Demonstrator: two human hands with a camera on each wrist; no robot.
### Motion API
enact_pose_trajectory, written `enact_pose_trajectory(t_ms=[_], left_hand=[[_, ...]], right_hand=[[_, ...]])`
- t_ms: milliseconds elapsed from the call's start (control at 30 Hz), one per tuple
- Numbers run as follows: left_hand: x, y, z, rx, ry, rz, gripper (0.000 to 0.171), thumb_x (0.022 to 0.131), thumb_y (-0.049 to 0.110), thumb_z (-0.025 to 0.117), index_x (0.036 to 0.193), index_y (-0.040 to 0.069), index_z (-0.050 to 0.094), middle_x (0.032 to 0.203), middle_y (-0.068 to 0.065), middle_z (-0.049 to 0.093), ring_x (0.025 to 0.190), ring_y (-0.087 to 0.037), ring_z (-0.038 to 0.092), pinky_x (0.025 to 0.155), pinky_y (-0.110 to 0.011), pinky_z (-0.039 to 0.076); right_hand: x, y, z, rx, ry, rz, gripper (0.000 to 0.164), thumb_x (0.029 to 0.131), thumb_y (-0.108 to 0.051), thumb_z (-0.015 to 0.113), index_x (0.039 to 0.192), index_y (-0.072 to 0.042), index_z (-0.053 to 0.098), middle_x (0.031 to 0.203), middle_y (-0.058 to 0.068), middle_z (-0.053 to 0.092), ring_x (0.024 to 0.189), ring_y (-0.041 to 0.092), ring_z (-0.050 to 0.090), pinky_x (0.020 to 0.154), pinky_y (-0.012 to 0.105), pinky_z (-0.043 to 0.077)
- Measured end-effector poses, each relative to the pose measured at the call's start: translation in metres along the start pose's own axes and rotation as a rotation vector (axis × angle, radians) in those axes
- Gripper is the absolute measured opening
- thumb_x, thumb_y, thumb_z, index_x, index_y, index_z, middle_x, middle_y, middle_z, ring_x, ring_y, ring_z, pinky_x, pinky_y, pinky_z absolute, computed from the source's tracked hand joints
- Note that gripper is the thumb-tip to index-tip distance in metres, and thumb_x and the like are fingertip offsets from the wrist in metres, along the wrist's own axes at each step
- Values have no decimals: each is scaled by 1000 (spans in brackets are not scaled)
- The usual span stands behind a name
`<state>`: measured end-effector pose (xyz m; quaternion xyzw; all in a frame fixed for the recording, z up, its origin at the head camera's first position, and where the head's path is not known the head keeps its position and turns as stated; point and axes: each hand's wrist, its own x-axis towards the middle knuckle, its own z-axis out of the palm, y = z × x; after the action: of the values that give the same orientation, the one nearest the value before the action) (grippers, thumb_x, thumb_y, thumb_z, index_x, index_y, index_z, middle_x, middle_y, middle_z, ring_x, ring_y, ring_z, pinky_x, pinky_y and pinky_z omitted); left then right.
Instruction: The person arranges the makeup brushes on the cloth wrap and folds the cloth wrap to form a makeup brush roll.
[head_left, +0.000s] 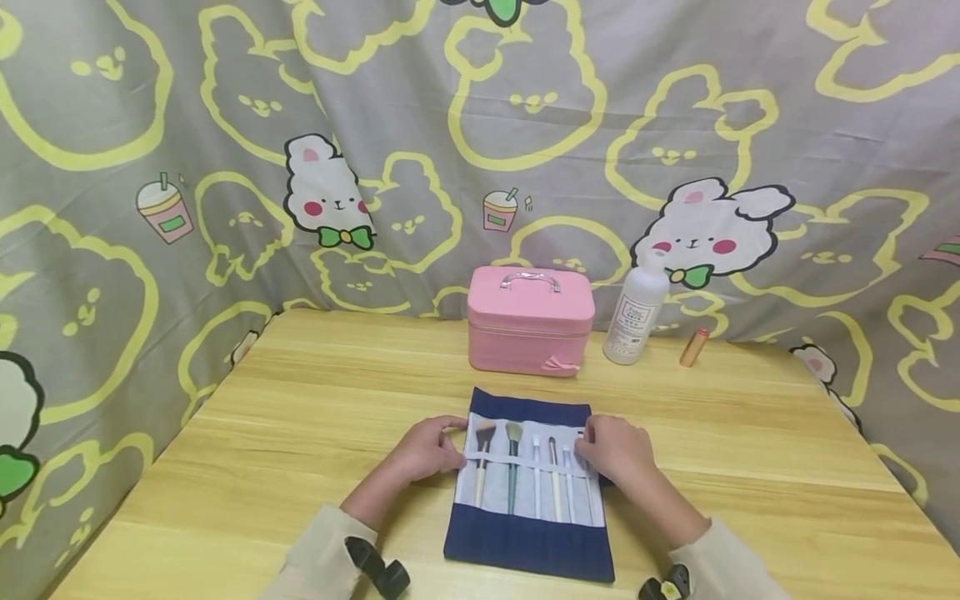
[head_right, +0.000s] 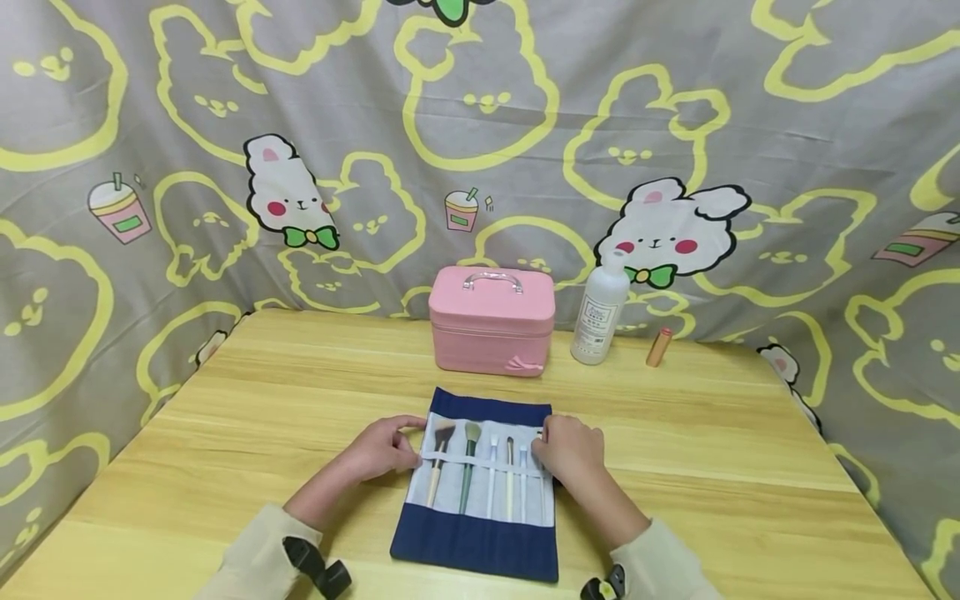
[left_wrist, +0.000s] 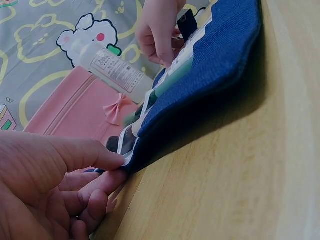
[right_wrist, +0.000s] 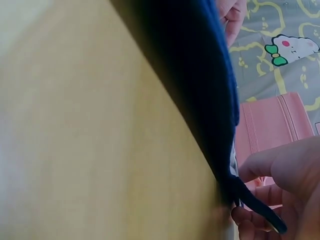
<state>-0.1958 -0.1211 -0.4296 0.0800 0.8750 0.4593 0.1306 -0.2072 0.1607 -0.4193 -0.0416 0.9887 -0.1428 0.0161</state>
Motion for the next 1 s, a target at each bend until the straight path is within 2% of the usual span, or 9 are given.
enact_pose_trajectory(t_ms=[500,833,1000], left_hand=[[-2,2,-1,-3,8,-4,57,73,1,71,127,1,52,67,-2,58,52,-12,48,46,-25,38],[-1,1,-1,-2,5,-12,57,73,1,71,127,1,52,67,-2,59,52,-12,49,46,-24,39],[0,-1,-1,-7,0,-6,58,73,2,71,127,1,51,67,-1,59,51,-12,49,46,-25,39]], right_hand=[[-17,-1,1,-8,-10,-30,23,75,-23,66,61,-15,49,55,-2,45,56,16,43,56,34,30],[-19,0,2,-1,-5,-40,24,76,-24,65,62,-15,49,56,-3,45,57,15,43,56,34,30],[-21,4,-4,53,-6,-22,17,79,-26,65,71,-15,55,54,-3,44,53,15,42,54,32,29]])
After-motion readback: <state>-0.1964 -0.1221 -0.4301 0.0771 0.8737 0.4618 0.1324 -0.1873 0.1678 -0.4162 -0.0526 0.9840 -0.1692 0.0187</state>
